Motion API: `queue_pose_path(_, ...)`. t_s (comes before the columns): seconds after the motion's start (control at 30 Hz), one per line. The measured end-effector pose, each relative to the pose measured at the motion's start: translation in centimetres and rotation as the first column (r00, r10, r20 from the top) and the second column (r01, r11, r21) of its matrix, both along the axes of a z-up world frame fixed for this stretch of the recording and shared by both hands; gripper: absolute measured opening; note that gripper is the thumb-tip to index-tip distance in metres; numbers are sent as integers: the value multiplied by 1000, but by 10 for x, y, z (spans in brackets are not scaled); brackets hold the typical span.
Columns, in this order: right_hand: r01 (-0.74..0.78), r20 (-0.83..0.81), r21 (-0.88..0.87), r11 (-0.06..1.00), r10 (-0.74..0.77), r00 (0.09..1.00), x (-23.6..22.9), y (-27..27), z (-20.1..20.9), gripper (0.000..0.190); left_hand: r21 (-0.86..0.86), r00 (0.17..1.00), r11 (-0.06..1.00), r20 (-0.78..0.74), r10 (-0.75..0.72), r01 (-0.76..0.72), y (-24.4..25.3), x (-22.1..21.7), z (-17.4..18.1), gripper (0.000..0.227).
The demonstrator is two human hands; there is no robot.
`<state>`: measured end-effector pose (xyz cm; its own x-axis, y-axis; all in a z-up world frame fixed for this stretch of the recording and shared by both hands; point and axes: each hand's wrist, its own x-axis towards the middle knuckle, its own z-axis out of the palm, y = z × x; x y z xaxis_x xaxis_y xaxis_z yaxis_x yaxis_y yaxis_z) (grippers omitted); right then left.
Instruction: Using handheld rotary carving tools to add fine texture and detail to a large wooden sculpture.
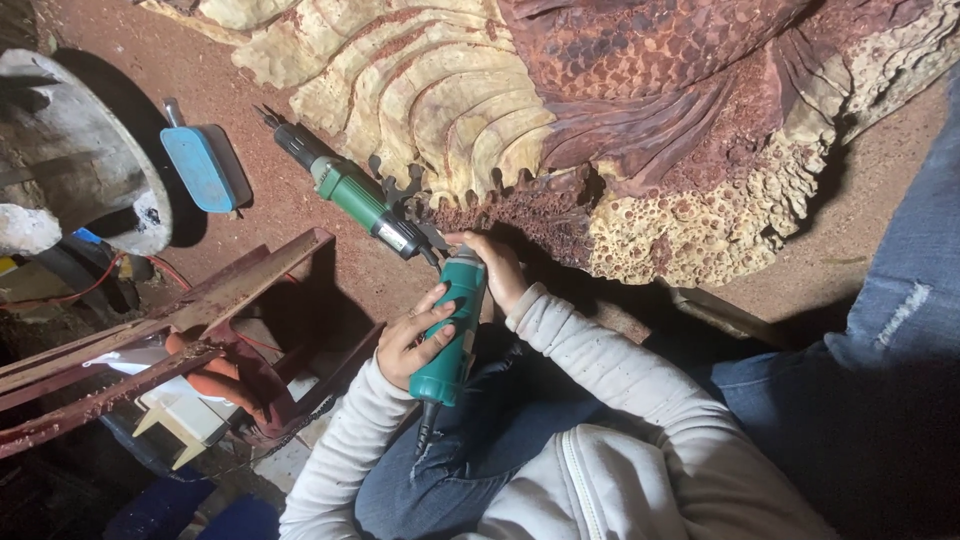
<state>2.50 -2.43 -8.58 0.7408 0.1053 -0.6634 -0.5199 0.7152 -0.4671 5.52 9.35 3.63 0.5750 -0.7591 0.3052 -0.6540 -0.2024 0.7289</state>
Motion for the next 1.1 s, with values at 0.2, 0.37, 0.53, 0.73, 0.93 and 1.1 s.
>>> queue_pose_path(0.2, -5, -9, 15, 1000, 6, 1000, -2, 0, -5, 38, 13, 984, 993, -132, 119, -118, -1, -6, 1, 32)
queue_pose_path(0.37, -10, 17, 0, 1000, 10, 1000, -1, -4, -1, 38, 26, 989, 993, -89, 121, -119, -2, -9, -4, 30)
queue_pose_path(0.53, -28, 38, -31, 999, 29, 999, 0, -5, -4, 39, -7, 999, 999, 17, 42, -42, 1, -4, -9, 27)
queue_pose_path(0.73, -34, 2, -13, 999, 34, 999, 2, -3, -11, 39, 130, 939, 972, -260, 225, -197, -10, -9, 7, 30)
queue_pose_path(0.93, -23, -33, -1, 1000, 23, 999, -1, -5, -5, 41, 11, 998, 999, -49, 45, -44, -5, -6, -1, 33)
queue_pose_path(1.1, -8, -68, 45, 999, 11, 998, 1, -1, -13, 41, 37, 998, 997, -25, 63, -62, -21, 4, 5, 29)
